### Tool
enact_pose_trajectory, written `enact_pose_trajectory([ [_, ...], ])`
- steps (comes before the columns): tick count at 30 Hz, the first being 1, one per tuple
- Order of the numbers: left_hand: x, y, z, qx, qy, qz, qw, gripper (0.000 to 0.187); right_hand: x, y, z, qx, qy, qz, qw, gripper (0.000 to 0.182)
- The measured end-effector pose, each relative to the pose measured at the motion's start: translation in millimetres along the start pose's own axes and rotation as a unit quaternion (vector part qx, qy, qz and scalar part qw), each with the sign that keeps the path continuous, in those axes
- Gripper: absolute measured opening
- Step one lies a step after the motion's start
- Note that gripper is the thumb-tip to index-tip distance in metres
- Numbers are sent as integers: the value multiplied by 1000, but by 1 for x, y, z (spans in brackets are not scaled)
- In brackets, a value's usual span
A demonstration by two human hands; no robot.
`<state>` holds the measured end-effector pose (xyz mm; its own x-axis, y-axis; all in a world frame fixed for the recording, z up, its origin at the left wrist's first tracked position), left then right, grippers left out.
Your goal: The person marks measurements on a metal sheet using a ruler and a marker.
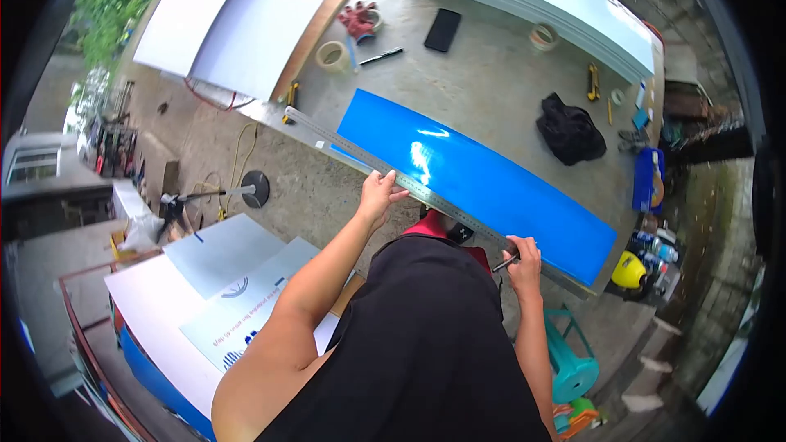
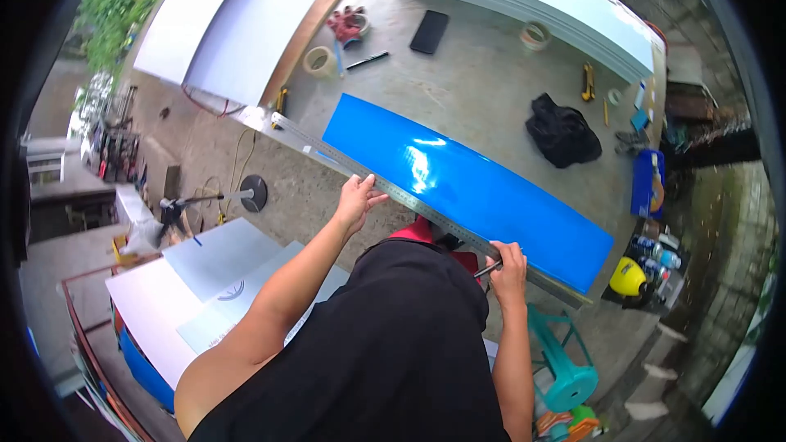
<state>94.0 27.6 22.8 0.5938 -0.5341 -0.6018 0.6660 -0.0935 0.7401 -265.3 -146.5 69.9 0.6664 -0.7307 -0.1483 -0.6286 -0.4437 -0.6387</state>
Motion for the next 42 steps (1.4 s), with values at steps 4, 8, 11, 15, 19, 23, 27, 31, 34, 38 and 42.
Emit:
enact_pose_trajectory([
  [4,32,-18,-33,26,75,-9,997,21,42,17,29,-17,-36,-55,998,43],
  [8,57,-26,-46,43,67,-75,994,26,65,30,47,-57,-47,-62,995,43],
  [11,72,-18,-45,166,44,-97,980,27,81,31,50,-77,-39,-66,994,42],
  [15,90,-14,-58,197,13,-134,971,28,92,26,61,-134,-43,-35,989,43],
  [19,94,8,-88,250,8,-111,962,29,93,29,65,-178,-35,1,983,41],
  [23,123,113,-143,436,274,185,837,28,96,18,66,-199,-13,33,979,40],
  [27,194,150,-241,632,377,255,627,63,98,-14,70,-115,22,115,986,27],
  [31,224,161,-262,661,317,161,661,69,105,-51,79,-23,53,202,978,24],
  [34,227,163,-264,662,334,112,662,67,110,-68,79,-4,76,220,972,24],
  [38,236,161,-275,652,345,75,671,61,117,-74,69,-56,48,226,971,26],
  [42,211,165,-252,646,342,125,670,56,146,-60,51,-90,21,219,971,30],
])
Point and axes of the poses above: each hand's wrist, its own x-axis towards the middle knuckle, its own z-axis out of the palm, y = z × x, the point moved 2 cm from there along x, towards the middle knuckle, and after that the axes turned 1 degree about z, right-handed, at the moved point
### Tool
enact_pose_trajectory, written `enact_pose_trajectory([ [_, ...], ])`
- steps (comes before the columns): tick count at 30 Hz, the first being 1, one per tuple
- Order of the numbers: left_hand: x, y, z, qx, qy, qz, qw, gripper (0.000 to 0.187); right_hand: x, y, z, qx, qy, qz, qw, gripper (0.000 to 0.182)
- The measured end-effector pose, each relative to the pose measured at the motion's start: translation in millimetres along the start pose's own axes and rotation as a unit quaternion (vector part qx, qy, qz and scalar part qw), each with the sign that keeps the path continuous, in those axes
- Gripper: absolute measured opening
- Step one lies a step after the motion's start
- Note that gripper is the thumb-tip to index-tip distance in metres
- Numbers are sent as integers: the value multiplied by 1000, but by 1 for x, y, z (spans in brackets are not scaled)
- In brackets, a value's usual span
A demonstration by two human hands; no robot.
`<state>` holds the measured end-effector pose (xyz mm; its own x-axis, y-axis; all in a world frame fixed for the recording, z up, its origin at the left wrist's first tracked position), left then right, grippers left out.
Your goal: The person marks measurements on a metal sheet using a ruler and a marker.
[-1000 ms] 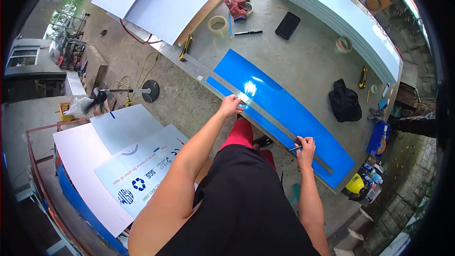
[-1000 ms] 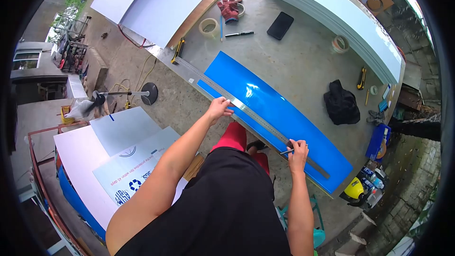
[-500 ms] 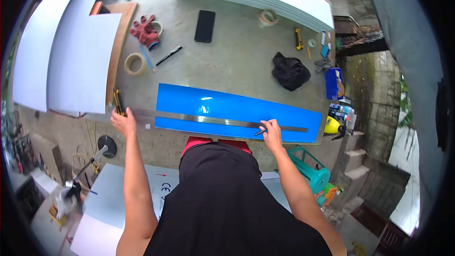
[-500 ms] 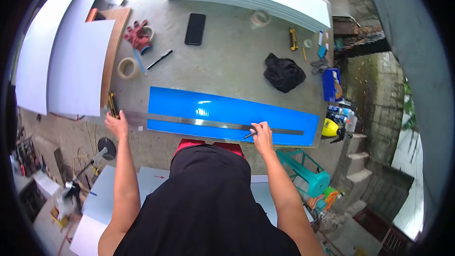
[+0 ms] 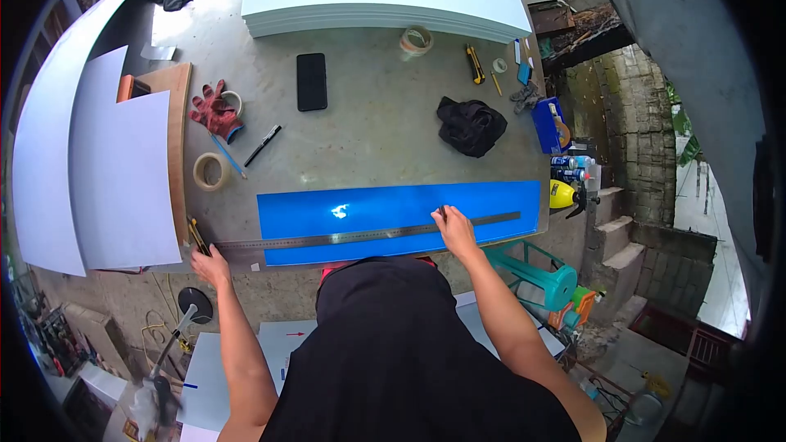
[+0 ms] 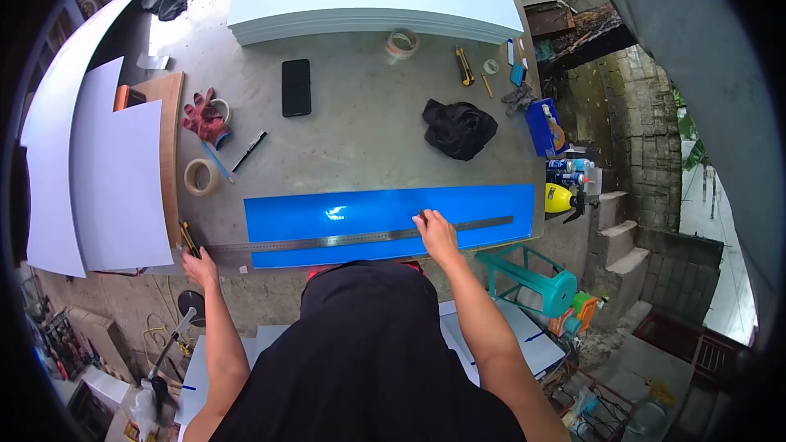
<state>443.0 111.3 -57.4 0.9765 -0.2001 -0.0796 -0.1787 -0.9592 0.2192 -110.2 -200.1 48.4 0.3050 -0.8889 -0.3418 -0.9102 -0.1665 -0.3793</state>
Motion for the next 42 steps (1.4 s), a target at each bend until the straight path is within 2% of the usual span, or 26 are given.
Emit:
enact_pose_trajectory([
  [4,-54,56,-14,1,15,45,999,51,56,-25,-17,43,-51,51,996,33],
  [6,-81,105,-5,-141,-15,161,977,47,89,-32,-12,48,-81,62,994,34],
  [10,-112,263,3,-194,-96,305,928,43,161,-39,20,29,-112,13,993,36],
  [14,-114,382,59,-172,-136,341,914,47,213,-41,38,-13,-152,-15,988,40],
  [16,-107,424,81,-147,-141,339,919,48,226,-41,21,-6,-168,-12,986,40],
  [18,-103,455,101,-127,-142,332,924,50,246,-44,-14,53,-117,-15,992,34],
  [19,-99,465,108,-112,-130,325,930,50,266,-35,-31,86,-56,-4,995,31],
  [20,-94,472,115,-97,-117,318,936,50,291,-17,-49,119,5,6,993,28],
  [22,-88,477,124,-86,-105,316,939,50,344,32,-82,100,171,-32,980,23],
  [23,-86,478,123,-84,-103,312,941,50,366,57,-97,65,217,-20,974,23],
  [24,-84,477,123,-81,-100,306,943,50,388,83,-106,47,238,-7,970,34],
  [26,-82,472,124,-68,-92,327,938,50,415,114,-119,-31,244,51,968,52],
  [28,-84,471,117,-73,-97,327,937,50,441,143,-109,-46,202,86,975,66],
  [30,-88,469,114,-91,-88,325,937,50,449,145,-106,-17,141,104,984,71],
  [32,-94,468,109,-120,-86,316,937,49,458,150,-97,19,137,86,987,72],
  [34,-100,467,99,-175,-109,295,933,48,466,165,-81,-5,160,78,984,67],
  [36,-110,463,82,-209,-112,292,926,46,464,167,-82,-18,104,103,989,52],
  [37,-116,459,72,-222,-121,289,923,46,447,161,-83,168,80,129,974,43],
  [38,-122,453,59,-236,-129,285,920,46,418,141,-96,347,49,150,924,35],
  [40,-133,437,36,-273,-142,269,913,47,360,100,-120,429,-8,114,896,28],
  [42,-141,413,9,-284,-149,250,914,47,302,67,-125,577,-63,30,814,38],
])
Point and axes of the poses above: each hand's wrist, its own x-axis towards the middle knuckle, its own z-axis out of the palm, y = z × x, the point moved 2 cm from there along x, towards the middle knuckle, and after that the axes turned 1 degree about z, right-handed, at the moved point
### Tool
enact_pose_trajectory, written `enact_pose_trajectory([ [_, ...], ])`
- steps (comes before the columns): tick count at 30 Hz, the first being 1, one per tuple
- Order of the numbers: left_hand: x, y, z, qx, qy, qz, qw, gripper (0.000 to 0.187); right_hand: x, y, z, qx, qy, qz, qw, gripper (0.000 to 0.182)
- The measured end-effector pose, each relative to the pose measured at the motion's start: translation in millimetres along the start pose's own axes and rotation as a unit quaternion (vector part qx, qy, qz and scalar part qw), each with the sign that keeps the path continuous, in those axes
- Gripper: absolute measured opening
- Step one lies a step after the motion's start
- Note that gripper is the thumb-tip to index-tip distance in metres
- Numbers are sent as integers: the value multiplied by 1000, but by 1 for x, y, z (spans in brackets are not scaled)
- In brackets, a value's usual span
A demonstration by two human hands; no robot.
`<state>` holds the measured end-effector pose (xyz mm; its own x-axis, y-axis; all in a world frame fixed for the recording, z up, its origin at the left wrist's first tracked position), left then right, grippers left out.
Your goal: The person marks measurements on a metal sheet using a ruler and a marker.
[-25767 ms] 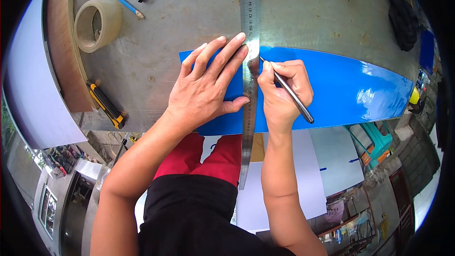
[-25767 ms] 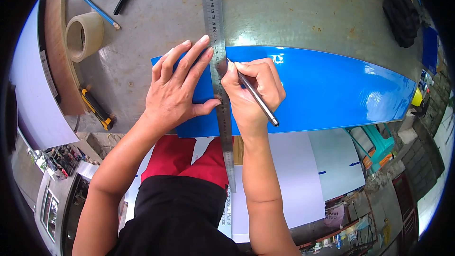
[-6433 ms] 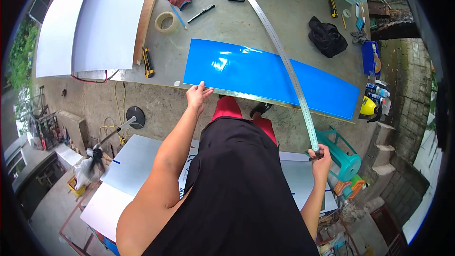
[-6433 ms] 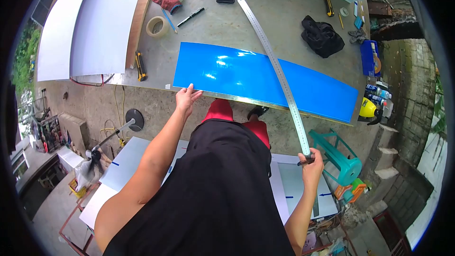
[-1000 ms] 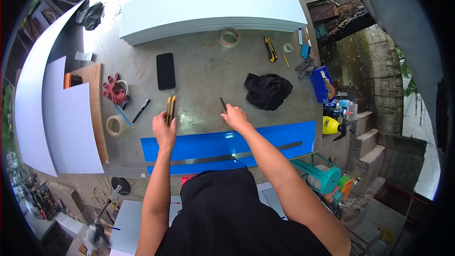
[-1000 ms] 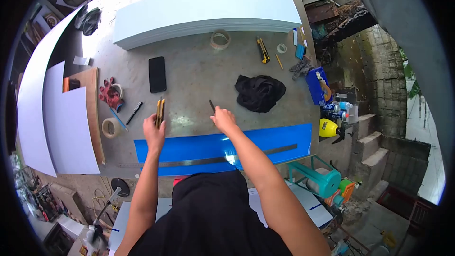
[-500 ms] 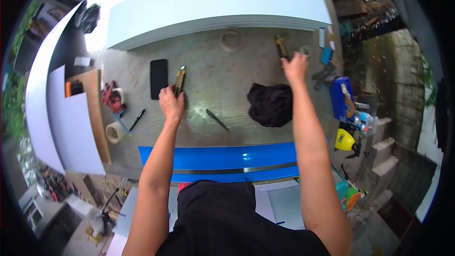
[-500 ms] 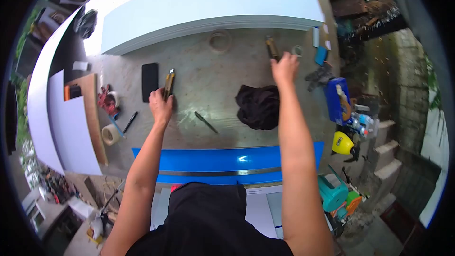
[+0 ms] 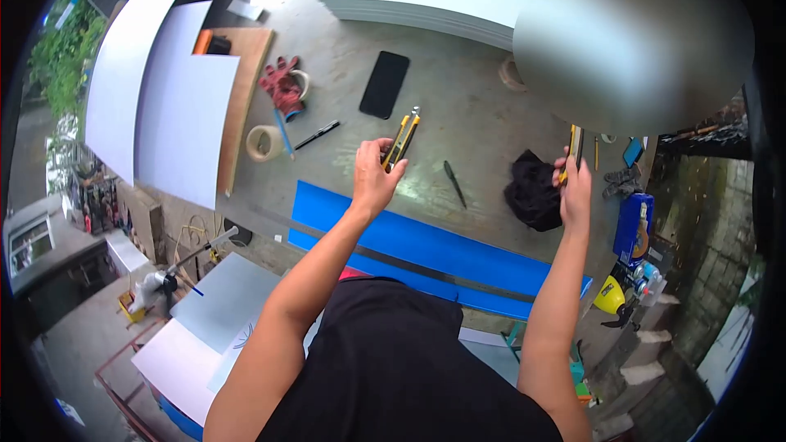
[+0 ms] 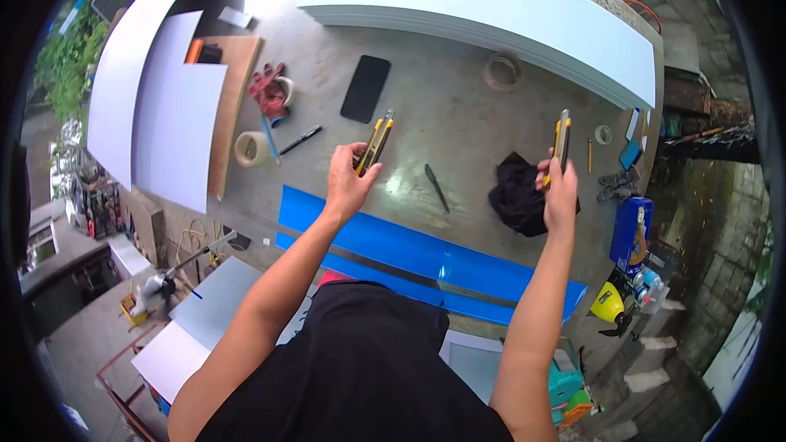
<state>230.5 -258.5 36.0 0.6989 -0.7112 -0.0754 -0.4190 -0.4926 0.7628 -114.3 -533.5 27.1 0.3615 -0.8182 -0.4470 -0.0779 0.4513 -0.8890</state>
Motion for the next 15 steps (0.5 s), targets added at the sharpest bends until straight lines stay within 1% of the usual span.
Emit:
enact_pose_trajectory([
  [2,-25,-3,-26,-8,-14,-6,1000,47,-71,-23,59,135,-99,37,985,46],
  [4,-53,-14,-57,-19,-1,-12,1000,47,-131,-32,116,131,-143,34,980,51],
  [6,-81,-22,-97,31,23,19,999,47,-171,-30,157,101,-201,31,974,56],
  [7,-98,-25,-119,43,35,10,998,48,-186,-28,176,83,-230,38,969,57],
  [9,-137,-30,-161,58,86,-10,995,48,-212,-26,214,52,-289,43,955,58],
  [11,-182,-39,-195,70,147,-21,986,49,-231,-19,244,28,-364,53,929,59],
  [12,-208,-44,-208,79,178,-48,980,49,-240,-14,255,11,-398,54,916,58],
  [15,-291,-47,-232,127,277,-82,949,49,-264,6,281,-22,-509,70,858,56],
])
Point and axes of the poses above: each hand's wrist, its own x-axis towards the middle knuckle, its own z-axis out of the palm, y = z × x, the point moved 2 cm from there along x, towards the middle knuckle, and after that the axes turned 1 degree about z, right-handed, at the moved point
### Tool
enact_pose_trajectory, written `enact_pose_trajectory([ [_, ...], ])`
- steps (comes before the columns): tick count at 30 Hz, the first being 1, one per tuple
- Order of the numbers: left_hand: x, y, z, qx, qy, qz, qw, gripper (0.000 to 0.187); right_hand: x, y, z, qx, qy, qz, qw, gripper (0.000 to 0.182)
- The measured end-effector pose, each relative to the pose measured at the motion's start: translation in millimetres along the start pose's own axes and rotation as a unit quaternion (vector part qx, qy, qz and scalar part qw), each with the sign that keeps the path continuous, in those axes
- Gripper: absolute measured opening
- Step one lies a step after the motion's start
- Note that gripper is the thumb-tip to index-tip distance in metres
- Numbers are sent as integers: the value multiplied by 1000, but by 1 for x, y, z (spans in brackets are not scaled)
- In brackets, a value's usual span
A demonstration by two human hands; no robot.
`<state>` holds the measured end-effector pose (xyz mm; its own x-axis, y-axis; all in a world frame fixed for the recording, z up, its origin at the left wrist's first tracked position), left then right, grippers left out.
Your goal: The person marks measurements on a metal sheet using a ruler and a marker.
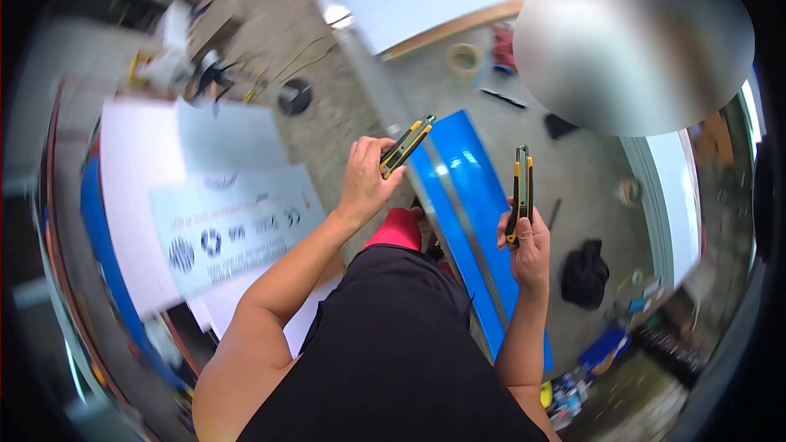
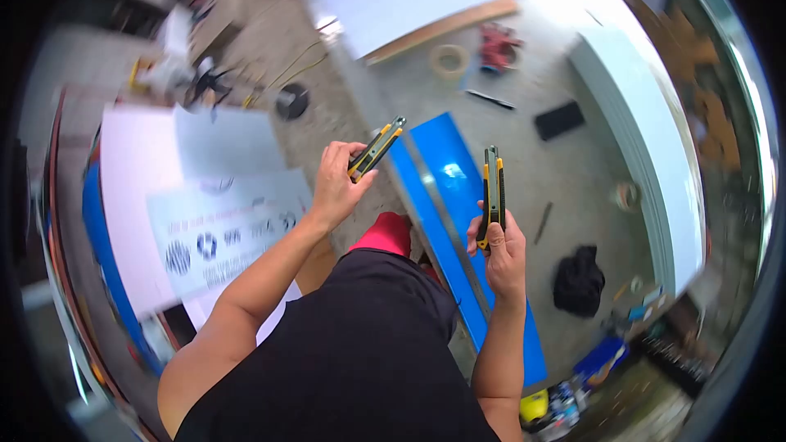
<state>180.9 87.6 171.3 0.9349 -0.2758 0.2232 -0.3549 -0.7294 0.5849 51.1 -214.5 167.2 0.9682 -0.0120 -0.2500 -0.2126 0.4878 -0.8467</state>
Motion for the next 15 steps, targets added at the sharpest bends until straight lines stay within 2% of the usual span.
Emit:
enact_pose_trajectory([
  [4,-103,-15,-71,36,101,-121,987,49,-1,33,56,-35,-123,55,990,54],
  [7,-182,-22,-110,39,165,-200,965,49,-16,51,109,-63,-171,107,977,53],
  [10,-259,-29,-155,99,225,-299,922,48,-33,75,158,-77,-251,138,955,52],
  [13,-337,-27,-191,94,311,-383,865,47,-53,97,201,-118,-321,169,925,53],
  [15,-386,-29,-207,149,348,-390,839,45,-62,110,228,-148,-364,172,903,55],
])
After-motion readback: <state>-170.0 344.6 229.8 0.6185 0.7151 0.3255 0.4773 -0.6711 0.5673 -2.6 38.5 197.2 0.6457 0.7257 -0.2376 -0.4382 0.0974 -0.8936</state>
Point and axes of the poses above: each hand's wrist, its own x-axis towards the middle knuckle, its own z-axis out of the palm, y = z × x, the point moved 2 cm from there along x, towards the middle knuckle, and after that the axes turned 1 degree about z, right-handed, at the moved point
